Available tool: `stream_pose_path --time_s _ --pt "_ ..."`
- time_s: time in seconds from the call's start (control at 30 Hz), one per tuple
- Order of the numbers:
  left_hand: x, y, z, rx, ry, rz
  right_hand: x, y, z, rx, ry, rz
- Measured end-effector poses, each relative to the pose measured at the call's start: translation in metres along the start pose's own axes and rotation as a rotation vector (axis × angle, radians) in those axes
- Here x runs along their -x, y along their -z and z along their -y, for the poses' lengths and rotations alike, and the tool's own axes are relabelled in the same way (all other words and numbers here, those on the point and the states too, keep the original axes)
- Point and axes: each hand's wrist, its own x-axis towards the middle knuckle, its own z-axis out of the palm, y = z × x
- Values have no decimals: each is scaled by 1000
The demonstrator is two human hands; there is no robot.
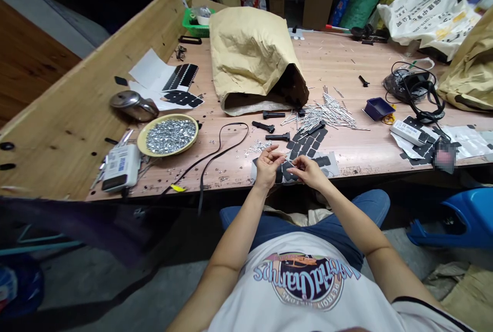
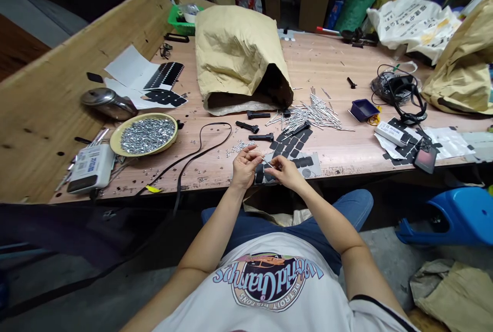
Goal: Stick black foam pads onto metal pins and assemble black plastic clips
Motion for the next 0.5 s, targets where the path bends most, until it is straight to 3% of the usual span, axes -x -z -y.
stream_pose_path --time_s 0.17,0.4,0.5 --pt "3 -1 3 -24 3 31 3 0 -2 -43 -1 44" --pt "5 -2 11 -33 32 143 4 -1 -10 -361 -81 109" --pt "5 -2 15 -16 34 145 13 -1 -15 -393 -91 108"
